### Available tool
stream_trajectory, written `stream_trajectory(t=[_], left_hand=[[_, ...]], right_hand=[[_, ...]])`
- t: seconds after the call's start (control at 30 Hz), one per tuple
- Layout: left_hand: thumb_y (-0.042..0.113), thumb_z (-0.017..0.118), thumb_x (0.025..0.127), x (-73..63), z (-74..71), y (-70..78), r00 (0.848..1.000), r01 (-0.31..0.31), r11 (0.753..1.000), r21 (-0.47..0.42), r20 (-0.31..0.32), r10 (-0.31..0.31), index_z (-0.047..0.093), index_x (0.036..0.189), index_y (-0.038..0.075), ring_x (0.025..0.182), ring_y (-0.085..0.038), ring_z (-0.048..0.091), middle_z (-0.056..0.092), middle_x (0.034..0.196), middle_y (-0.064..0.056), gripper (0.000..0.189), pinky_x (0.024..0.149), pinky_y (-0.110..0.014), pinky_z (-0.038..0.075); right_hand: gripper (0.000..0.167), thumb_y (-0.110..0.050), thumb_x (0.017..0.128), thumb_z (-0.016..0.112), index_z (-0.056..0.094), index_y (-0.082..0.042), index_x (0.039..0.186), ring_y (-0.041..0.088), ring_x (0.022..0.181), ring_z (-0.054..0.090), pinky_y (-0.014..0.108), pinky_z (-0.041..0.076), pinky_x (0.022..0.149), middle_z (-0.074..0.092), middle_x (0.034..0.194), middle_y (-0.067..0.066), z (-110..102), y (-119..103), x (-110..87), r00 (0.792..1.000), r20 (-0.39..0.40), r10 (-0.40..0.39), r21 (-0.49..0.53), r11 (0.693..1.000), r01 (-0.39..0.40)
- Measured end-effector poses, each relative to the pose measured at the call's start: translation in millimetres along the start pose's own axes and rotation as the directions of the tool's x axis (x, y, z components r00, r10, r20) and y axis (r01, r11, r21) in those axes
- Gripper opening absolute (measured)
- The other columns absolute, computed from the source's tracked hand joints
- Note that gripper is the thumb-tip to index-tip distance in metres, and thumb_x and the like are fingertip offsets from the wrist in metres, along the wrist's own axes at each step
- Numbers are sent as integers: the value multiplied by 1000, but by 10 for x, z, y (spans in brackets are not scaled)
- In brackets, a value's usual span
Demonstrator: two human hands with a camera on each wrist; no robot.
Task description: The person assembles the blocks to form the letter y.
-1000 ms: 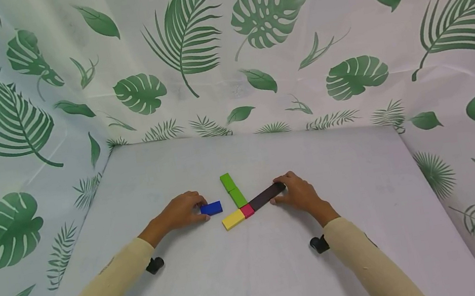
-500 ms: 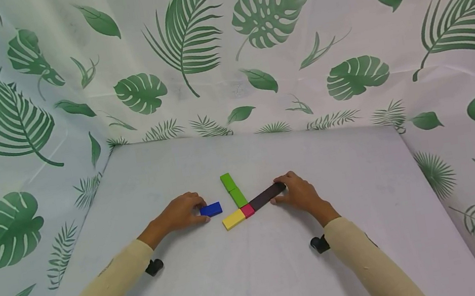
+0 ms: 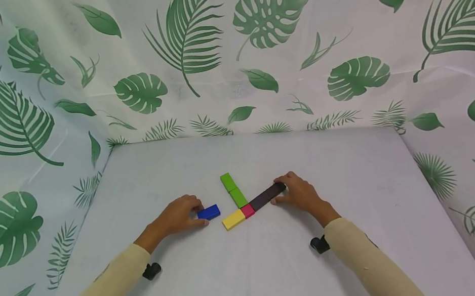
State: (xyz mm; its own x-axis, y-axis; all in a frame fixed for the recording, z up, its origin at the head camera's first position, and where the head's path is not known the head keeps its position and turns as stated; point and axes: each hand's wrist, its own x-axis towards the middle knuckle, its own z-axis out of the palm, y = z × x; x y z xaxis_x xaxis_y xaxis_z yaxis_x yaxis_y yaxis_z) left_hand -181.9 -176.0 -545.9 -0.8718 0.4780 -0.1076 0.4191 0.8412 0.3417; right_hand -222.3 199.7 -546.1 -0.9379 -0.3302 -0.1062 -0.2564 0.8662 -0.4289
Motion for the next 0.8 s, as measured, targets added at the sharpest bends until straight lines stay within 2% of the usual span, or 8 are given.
stream_trajectory(t=[0.5,0.8], left_hand=[[47,80,82,-185,-17,21,1000,2,999,-50,8,-2,71,103,14,88,-8,57,66,94,6,40,83,-30,51],[47,81,81,-255,-7,47,1000,-3,998,-67,12,4,71,101,15,87,-7,57,65,92,7,39,82,-29,51]], right_hand=[[68,-39,82,83,58,-10,138,39,117,59,58,49,93,60,124,19,-4,-5,-5,1000,5,9,16,1000,-9],[73,-40,82,82,53,-10,142,42,124,55,61,46,98,58,131,21,6,22,5,1000,4,19,20,1000,-19]])
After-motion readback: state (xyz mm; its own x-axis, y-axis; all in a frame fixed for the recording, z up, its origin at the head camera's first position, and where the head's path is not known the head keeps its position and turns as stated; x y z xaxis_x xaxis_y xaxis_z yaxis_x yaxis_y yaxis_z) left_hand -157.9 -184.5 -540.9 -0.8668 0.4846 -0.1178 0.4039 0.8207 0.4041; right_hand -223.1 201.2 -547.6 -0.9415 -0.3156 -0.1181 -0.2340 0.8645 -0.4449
